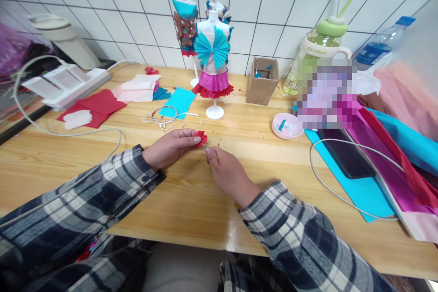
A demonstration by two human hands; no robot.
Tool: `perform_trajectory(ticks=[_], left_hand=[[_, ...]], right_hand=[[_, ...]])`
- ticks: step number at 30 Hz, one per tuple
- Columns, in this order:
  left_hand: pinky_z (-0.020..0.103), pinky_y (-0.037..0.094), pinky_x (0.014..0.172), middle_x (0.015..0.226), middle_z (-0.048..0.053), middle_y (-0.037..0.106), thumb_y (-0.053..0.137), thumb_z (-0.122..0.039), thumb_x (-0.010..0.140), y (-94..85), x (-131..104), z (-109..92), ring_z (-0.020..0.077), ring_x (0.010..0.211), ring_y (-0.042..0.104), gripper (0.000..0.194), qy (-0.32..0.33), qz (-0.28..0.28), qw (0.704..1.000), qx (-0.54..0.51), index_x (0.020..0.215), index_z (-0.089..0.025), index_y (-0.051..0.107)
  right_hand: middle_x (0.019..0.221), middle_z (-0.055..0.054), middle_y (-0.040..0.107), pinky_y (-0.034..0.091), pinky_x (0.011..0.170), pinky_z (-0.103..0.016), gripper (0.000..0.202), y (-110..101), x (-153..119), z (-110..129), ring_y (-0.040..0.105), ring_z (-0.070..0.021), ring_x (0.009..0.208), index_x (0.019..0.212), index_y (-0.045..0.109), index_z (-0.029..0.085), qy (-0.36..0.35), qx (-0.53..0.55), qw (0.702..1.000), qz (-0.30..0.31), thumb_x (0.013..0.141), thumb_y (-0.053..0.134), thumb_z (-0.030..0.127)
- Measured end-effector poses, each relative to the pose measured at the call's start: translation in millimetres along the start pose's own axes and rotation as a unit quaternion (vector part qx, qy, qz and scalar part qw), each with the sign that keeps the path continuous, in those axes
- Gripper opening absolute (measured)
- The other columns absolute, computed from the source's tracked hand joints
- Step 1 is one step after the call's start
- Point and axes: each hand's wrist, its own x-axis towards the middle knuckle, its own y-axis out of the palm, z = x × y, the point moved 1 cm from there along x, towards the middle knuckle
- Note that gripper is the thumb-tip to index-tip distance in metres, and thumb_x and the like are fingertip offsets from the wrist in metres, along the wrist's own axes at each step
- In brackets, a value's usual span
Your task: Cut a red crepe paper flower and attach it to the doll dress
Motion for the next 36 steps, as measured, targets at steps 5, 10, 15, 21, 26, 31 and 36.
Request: perform_trajectory(ticks=[5,10,15,21,26,31,36], left_hand=[[0.029,0.042,0.086,0.082,0.004,0.070,0.077,-0.023,0.068,-0.6,0.0,0.2,0.0134,0.079,0.061,0.017,0.003,-0.003,1.000,-0.002,0.078,-0.011,0.070],[0.029,0.041,0.089,0.083,0.004,0.070,0.076,-0.024,0.069,-1.1,-0.4,-0.4,0.0138,0.083,0.061,0.017,0.007,-0.009,1.000,-0.009,0.079,-0.011,0.071],[0.030,0.041,0.089,0.083,0.005,0.070,0.076,-0.023,0.069,-0.9,-0.1,-0.5,0.0145,0.083,0.061,0.016,0.006,-0.007,1.000,-0.014,0.078,-0.011,0.071],[0.030,0.041,0.088,0.083,0.005,0.070,0.077,-0.022,0.068,-1.6,0.4,0.2,0.0143,0.082,0.061,0.017,0.004,-0.009,1.000,-0.013,0.079,-0.011,0.071],[0.030,0.041,0.087,0.083,0.005,0.070,0.076,-0.022,0.068,-1.3,-0.2,-0.4,0.0144,0.081,0.061,0.018,-0.001,0.001,1.000,0.008,0.080,-0.010,0.070],[0.032,0.041,0.087,0.084,0.006,0.070,0.075,-0.023,0.069,-0.9,-0.9,-0.7,0.0157,0.082,0.062,0.019,-0.003,0.010,1.000,0.027,0.080,-0.010,0.069],[0.031,0.041,0.085,0.084,0.006,0.070,0.075,-0.024,0.069,-0.9,-0.7,-1.1,0.0156,0.081,0.061,0.019,-0.004,0.007,1.000,0.030,0.080,-0.009,0.069]], right_hand=[[0.062,0.002,0.047,0.034,0.051,-0.025,0.036,-0.2,0.6,-0.6,0.043,-0.0118,0.053,0.072,0.041,0.021,0.001,0.003,1.000,-0.001,0.095,0.026,0.044],[0.061,0.003,0.045,0.035,0.050,-0.025,0.039,-0.9,0.5,-4.8,0.043,-0.0118,0.053,0.073,0.044,0.021,0.018,0.042,0.999,0.000,0.095,0.025,0.048],[0.059,0.004,0.043,0.036,0.048,-0.024,0.042,-1.1,-0.7,-6.6,0.042,-0.0117,0.052,0.078,0.048,0.021,0.030,0.070,0.997,0.012,0.094,0.025,0.052],[0.057,0.005,0.041,0.036,0.048,-0.023,0.045,-0.5,-1.1,-6.5,0.040,-0.0105,0.049,0.080,0.048,0.021,0.039,0.090,0.995,0.005,0.093,0.024,0.055],[0.057,0.004,0.041,0.035,0.048,-0.023,0.045,-0.6,-0.7,-6.3,0.039,-0.0106,0.049,0.079,0.049,0.020,0.036,0.088,0.995,0.009,0.094,0.024,0.054],[0.057,0.004,0.041,0.035,0.048,-0.023,0.043,-2.3,-0.4,-4.9,0.040,-0.0110,0.050,0.078,0.049,0.020,0.029,0.082,0.996,0.020,0.094,0.025,0.052],[0.058,0.004,0.040,0.035,0.049,-0.023,0.042,-2.1,0.3,-5.2,0.041,-0.0112,0.051,0.076,0.047,0.020,0.022,0.074,0.997,0.018,0.095,0.025,0.050]])
